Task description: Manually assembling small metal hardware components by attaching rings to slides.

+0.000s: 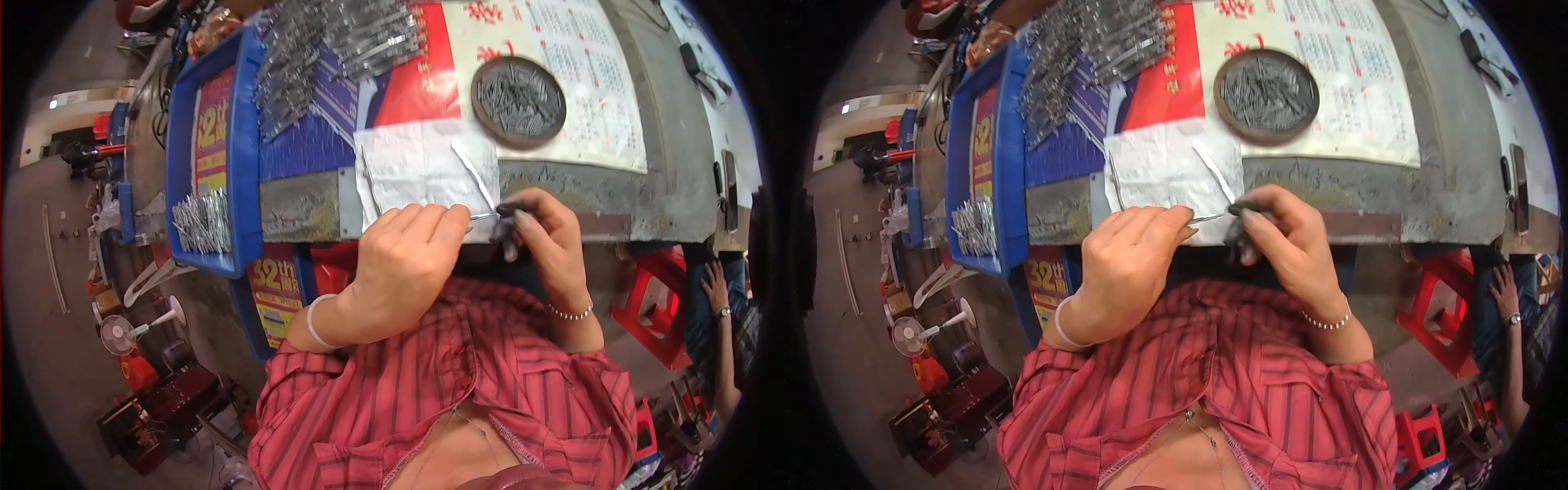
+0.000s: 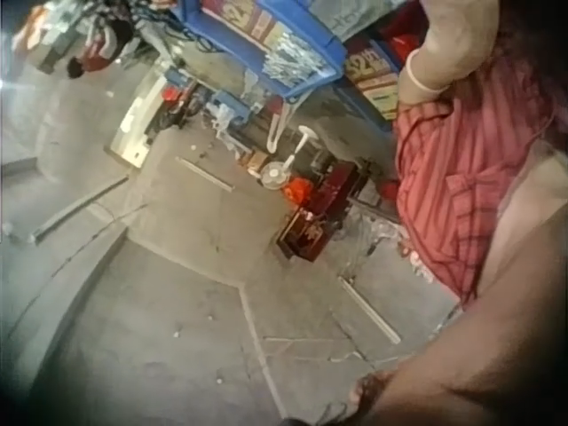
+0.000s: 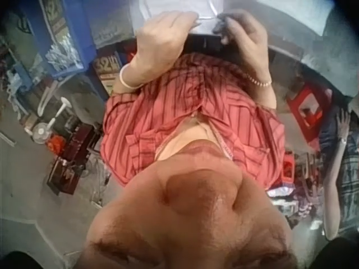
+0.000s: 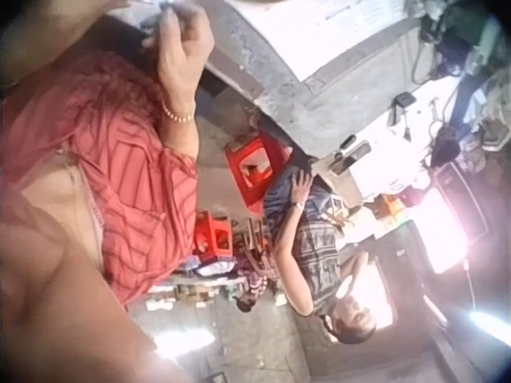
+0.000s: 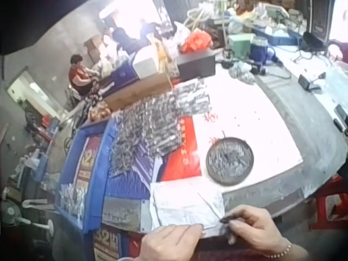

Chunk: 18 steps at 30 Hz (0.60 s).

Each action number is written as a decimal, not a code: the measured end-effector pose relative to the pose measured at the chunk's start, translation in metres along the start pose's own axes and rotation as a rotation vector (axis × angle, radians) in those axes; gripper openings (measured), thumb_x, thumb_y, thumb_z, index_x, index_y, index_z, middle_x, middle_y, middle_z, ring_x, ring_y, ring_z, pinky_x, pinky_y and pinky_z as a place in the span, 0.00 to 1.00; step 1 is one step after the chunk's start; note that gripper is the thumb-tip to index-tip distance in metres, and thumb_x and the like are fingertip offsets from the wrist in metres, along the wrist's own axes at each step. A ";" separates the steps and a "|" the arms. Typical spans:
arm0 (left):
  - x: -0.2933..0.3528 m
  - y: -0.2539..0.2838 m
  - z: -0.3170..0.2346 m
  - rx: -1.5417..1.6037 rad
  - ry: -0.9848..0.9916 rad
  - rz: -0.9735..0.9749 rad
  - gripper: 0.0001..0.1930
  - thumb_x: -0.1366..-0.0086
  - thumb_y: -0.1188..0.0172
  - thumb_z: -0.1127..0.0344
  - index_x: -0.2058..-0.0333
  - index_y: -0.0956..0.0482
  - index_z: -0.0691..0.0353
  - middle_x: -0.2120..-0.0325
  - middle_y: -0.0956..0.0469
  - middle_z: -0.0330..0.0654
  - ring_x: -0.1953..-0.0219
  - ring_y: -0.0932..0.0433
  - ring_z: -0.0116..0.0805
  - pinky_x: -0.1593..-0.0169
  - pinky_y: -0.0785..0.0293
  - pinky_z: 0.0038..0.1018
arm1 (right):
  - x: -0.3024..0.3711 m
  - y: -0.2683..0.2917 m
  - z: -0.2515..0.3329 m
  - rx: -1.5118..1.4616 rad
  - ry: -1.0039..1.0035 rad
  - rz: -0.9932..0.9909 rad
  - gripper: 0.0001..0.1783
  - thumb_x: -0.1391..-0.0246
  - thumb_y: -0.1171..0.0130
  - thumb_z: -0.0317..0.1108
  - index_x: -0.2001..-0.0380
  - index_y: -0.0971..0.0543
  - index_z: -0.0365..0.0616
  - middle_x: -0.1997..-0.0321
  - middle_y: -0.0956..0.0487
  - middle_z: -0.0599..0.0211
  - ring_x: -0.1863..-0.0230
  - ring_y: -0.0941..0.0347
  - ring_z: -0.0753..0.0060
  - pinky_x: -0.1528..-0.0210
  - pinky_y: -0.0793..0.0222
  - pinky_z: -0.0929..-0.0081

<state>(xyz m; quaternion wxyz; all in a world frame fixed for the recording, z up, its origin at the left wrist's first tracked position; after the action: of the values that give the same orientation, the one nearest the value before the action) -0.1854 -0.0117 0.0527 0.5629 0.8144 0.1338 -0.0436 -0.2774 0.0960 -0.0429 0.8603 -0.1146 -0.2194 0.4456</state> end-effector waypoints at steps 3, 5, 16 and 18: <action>-0.030 0.020 0.019 0.095 -0.013 -0.119 0.10 0.49 0.38 0.78 0.66 0.25 0.66 0.75 0.26 0.48 0.73 0.25 0.47 0.69 0.29 0.33 | 0.006 0.038 0.025 0.271 0.254 -0.237 0.07 0.41 0.49 0.28 0.61 0.28 0.37 0.71 0.26 0.74 0.73 0.32 0.88 0.72 0.35 0.88; -0.062 0.031 0.038 0.163 -0.010 -0.198 0.08 0.47 0.40 0.77 0.67 0.25 0.67 0.74 0.26 0.50 0.72 0.25 0.49 0.68 0.29 0.32 | 0.011 0.056 0.030 0.275 0.392 -0.404 0.06 0.42 0.48 0.27 0.61 0.28 0.38 0.71 0.26 0.74 0.72 0.33 0.89 0.71 0.36 0.88; -0.274 -0.042 0.163 -0.053 -0.140 -0.280 0.05 0.46 0.42 0.66 0.72 0.19 0.58 0.71 0.23 0.47 0.66 0.23 0.47 0.61 0.27 0.39 | 0.016 0.070 0.019 0.523 0.610 -0.476 0.05 0.48 0.43 0.25 0.68 0.28 0.36 0.76 0.28 0.66 0.77 0.35 0.80 0.74 0.37 0.81; -0.286 -0.061 0.172 -0.133 -0.072 -0.205 0.07 0.47 0.40 0.67 0.69 0.19 0.60 0.71 0.22 0.46 0.66 0.23 0.47 0.59 0.27 0.36 | 0.017 0.070 0.021 0.567 0.618 -0.486 0.05 0.48 0.43 0.25 0.68 0.28 0.36 0.76 0.27 0.65 0.77 0.33 0.79 0.73 0.36 0.81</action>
<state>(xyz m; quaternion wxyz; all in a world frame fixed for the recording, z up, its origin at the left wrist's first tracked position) -0.4629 -0.1998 -0.0015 0.6126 0.7554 0.1987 -0.1210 -0.3287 0.1504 -0.0468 0.9617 0.0518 0.1561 0.2192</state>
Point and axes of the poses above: each hand's wrist, its own x-axis away from the middle knuckle, its own y-axis out of the back of the hand, z = x × y, the point moved 7 cm from there along -x, towards the middle knuckle
